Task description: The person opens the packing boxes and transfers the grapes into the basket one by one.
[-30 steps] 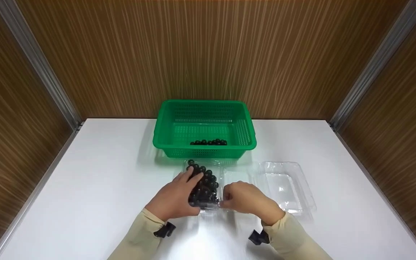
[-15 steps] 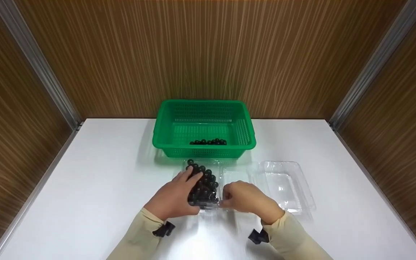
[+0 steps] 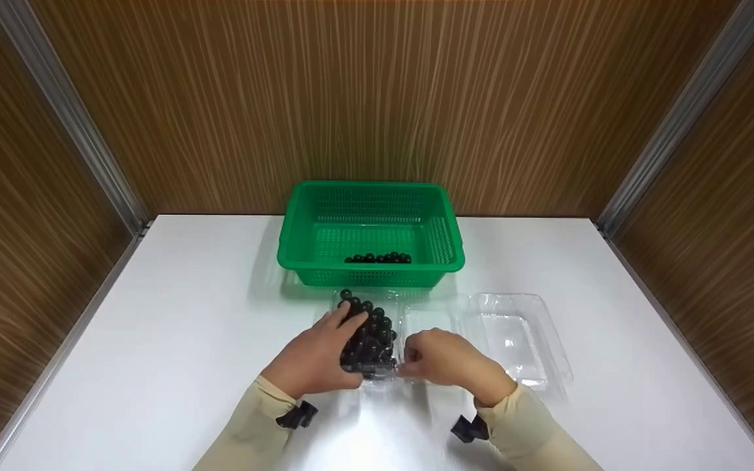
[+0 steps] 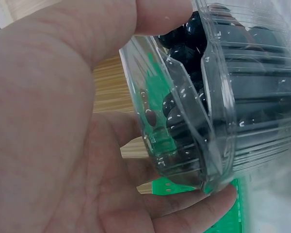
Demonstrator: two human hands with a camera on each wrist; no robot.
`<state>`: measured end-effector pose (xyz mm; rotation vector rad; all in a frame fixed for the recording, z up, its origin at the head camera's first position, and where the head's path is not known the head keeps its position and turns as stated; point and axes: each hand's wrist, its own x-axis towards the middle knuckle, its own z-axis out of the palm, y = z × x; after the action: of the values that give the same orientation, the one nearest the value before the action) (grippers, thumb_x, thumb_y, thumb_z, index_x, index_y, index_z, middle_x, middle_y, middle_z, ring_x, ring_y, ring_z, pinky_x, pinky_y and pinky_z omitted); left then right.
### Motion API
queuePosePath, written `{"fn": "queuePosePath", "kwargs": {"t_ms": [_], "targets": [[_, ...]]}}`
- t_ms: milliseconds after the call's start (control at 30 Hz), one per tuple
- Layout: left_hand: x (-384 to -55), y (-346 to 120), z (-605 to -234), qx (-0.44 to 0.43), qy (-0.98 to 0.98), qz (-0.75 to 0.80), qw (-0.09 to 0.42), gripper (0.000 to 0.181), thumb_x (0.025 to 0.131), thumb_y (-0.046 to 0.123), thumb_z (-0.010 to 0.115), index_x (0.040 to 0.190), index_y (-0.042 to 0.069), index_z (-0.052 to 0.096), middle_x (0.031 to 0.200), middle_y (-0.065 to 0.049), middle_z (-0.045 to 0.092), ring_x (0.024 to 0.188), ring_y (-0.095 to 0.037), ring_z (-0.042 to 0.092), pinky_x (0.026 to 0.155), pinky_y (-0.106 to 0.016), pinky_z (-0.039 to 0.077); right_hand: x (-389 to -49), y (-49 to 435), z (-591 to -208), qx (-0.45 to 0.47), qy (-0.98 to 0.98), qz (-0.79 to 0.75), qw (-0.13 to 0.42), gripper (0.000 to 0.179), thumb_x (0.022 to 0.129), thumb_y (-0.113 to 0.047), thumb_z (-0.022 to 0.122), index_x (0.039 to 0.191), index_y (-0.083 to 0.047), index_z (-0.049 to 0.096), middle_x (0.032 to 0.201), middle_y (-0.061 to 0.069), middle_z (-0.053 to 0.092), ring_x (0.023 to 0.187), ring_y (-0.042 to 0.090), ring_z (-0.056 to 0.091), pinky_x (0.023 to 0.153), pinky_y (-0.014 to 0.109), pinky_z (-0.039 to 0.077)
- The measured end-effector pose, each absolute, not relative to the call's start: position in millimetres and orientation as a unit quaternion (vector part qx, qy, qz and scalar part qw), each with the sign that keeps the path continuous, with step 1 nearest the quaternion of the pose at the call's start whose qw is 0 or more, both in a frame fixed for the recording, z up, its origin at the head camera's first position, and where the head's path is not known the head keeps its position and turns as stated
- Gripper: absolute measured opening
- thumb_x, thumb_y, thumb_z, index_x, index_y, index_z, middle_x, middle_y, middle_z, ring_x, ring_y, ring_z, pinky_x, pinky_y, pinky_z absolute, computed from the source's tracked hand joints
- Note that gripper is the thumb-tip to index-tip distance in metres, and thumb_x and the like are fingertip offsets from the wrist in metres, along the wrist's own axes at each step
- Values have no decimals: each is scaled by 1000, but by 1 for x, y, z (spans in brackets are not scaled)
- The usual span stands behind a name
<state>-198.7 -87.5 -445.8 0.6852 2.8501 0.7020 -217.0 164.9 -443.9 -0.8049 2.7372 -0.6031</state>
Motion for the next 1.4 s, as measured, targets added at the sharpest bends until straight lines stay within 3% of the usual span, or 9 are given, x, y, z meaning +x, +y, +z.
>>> {"fn": "queuePosePath", "kwargs": {"t_ms": [1400], "targets": [[-199,-89,-444,223,940,247,79,98,77,36,78,163,20,35,171,-16,19,151,-40,33,103,-54,50,-216,164,-443,-278,930,-210,116,25,87,-30,81,71,-20,64,66,-11,58,64,11,51,58,35,45]]}}
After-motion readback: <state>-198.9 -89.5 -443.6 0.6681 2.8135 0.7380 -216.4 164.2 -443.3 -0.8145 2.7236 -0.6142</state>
